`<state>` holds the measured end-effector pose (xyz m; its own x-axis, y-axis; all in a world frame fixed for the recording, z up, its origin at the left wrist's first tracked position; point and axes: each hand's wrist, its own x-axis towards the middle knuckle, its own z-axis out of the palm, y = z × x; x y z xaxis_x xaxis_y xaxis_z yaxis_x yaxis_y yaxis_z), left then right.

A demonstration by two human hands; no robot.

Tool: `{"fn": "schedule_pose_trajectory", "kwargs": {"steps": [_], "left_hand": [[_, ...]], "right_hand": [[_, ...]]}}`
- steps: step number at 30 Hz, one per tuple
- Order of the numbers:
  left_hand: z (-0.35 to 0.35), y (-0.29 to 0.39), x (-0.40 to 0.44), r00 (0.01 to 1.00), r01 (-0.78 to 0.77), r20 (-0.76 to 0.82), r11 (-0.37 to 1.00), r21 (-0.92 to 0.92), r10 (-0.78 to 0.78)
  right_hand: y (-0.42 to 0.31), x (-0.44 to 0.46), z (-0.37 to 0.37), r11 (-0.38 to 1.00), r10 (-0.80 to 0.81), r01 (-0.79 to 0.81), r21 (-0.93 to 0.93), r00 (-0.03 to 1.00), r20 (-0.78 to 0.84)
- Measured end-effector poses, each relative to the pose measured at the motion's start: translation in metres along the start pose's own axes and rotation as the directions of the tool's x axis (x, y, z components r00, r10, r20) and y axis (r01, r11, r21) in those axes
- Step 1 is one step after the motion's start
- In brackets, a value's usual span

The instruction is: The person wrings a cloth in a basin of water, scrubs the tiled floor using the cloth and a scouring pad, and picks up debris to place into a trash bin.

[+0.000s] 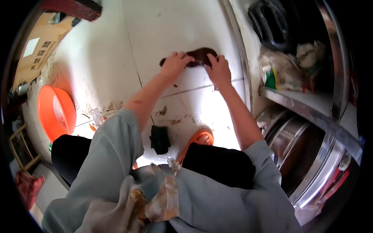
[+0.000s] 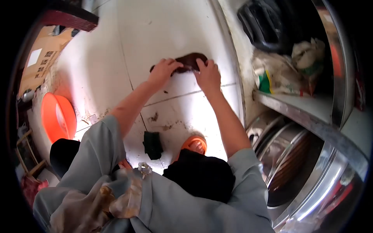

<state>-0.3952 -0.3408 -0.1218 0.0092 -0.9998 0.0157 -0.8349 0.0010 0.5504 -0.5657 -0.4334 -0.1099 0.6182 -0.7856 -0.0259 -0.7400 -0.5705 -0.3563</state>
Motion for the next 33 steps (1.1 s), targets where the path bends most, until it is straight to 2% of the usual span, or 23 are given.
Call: {"fn": "schedule_pose_trajectory", "kwargs": {"steps": [1, 2, 3, 4, 5, 6, 8, 10, 11, 13, 14, 16, 17, 18, 19, 20, 21, 22, 24, 25, 28, 31, 33], "left_hand": [[-0.002, -0.008, 0.002, 0.997, 0.054, 0.056, 0.999, 0.002, -0.054], [-0.005, -0.005, -0.011, 0.987, 0.041, 0.152, 0.997, 0.061, -0.05], [0.004, -0.007, -0.038, 0.997, -0.004, 0.078, 1.0, 0.031, 0.002], [0.005, -0.003, -0.066, 0.992, 0.002, 0.123, 0.999, 0.054, -0.009], [0.007, 0.003, -0.096, 0.986, 0.008, 0.168, 0.997, 0.073, -0.02], [0.017, 0.003, -0.128, 0.977, 0.049, 0.205, 0.998, 0.029, -0.054], [0.0, 0.015, -0.169, 0.943, -0.001, 0.332, 1.0, 0.029, -0.009], [-0.01, 0.014, -0.175, 0.921, 0.039, 0.389, 0.996, -0.084, -0.003], [-0.011, 0.008, -0.168, 0.93, 0.076, 0.365, 0.993, -0.093, -0.037], [-0.014, -0.014, -0.131, 0.997, 0.061, 0.058, 0.996, -0.058, -0.058], [-0.029, -0.02, -0.101, 0.993, 0.083, -0.075, 0.995, -0.052, -0.086], [-0.055, -0.049, -0.039, 0.966, 0.091, -0.242, 0.996, -0.007, -0.089], [-0.067, -0.068, -0.01, 0.949, 0.086, -0.308, 0.995, 0.043, -0.068], [-0.078, -0.083, 0.013, 0.931, 0.101, -0.356, 0.993, 0.057, -0.074], [-0.09, -0.096, 0.032, 0.924, 0.157, -0.36, 0.987, 0.046, -0.13], [-0.097, -0.113, 0.042, 0.951, 0.231, -0.249, 0.955, 0.188, -0.182], [-0.095, -0.134, 0.045, 0.954, 0.284, -0.168, 0.932, 0.226, -0.25], [-0.095, -0.144, 0.044, 0.943, 0.333, -0.087, 0.904, 0.269, -0.321], [-0.095, -0.148, 0.041, 0.914, 0.403, -0.097, 0.909, 0.108, -0.393], [-0.099, -0.147, 0.04, 0.897, 0.436, -0.095, 0.899, 0.026, -0.432], [-0.1, -0.139, 0.04, 0.862, 0.504, -0.114, 0.86, 0.08, -0.494], [-0.1, -0.135, 0.013, 0.821, 0.57, -0.114, 0.815, 0.107, -0.559], [-0.094, -0.13, -0.029, 0.841, 0.541, -0.068, 0.83, 0.136, -0.537]], "right_hand": [[-0.003, -0.003, 0.01, 0.997, -0.065, 0.064, -0.039, 0.998, -0.026], [-0.01, -0.014, 0.019, 0.995, -0.048, 0.054, -0.085, 0.996, 0.071], [-0.024, -0.037, 0.026, 0.999, 0.029, -0.026, -0.024, 0.986, 0.162], [-0.043, -0.061, 0.023, 0.979, 0.096, -0.138, 0.149, 0.962, 0.256], [-0.042, -0.09, 0.04, 0.993, -0.111, 0.097, 0.071, 0.97, 0.218], [-0.053, -0.113, 0.049, 0.985, -0.066, 0.023, 0.17, 0.966, 0.252], [-0.071, -0.132, 0.035, 0.929, -0.27, 0.128, 0.347, 0.876, 0.4], [-0.076, -0.113, 0.028, 0.89, -0.283, 0.063, 0.451, 0.853, 0.439], [-0.074, -0.105, 0.024, 0.869, -0.284, 0.021, 0.495, 0.841, 0.462], [-0.063, -0.057, 0.021, 0.851, -0.236, 0.056, 0.522, 0.928, 0.286], [-0.059, -0.026, 0.013, 0.837, -0.186, 0.043, 0.546, 0.96, 0.209], [-0.054, 0.043, 0.006, 0.858, -0.181, 0.18, 0.481, 0.982, -0.045], [-0.055, 0.077, 0.005, 0.878, -0.175, 0.195, 0.438, 0.981, -0.086], [-0.058, 0.109, 0.003, 0.899, -0.162, 0.167, 0.405, 0.986, -0.046], [-0.057, 0.141, 0.01, 0.9, -0.187, 0.178, 0.397, 0.982, -0.017], [-0.067, 0.164, 0.005, 0.887, -0.147, 0.069, 0.456, 0.979, 0.139], [-0.071, 0.184, 0.018, 0.856, -0.154, 0.007, 0.516, 0.958, 0.242], [-0.076, 0.188, 0.028, 0.927, -0.147, 0.047, 0.372, 0.958, 0.245], [-0.092, 0.196, 0.049, 0.99, -0.134, 0.122, 0.065, 0.961, 0.244], [-0.099, 0.192, 0.053, 0.992, -0.127, 0.121, 0.04, 0.969, 0.211], [-0.112, 0.178, 0.067, 0.956, -0.281, 0.27, 0.114, 0.955, 0.098], [-0.124, 0.144, 0.074, 0.912, -0.37, 0.339, 0.232, 0.923, 0.108], [-0.132, 0.11, 0.072, 0.88, -0.434, 0.372, 0.296, 0.882, 0.182]]}}
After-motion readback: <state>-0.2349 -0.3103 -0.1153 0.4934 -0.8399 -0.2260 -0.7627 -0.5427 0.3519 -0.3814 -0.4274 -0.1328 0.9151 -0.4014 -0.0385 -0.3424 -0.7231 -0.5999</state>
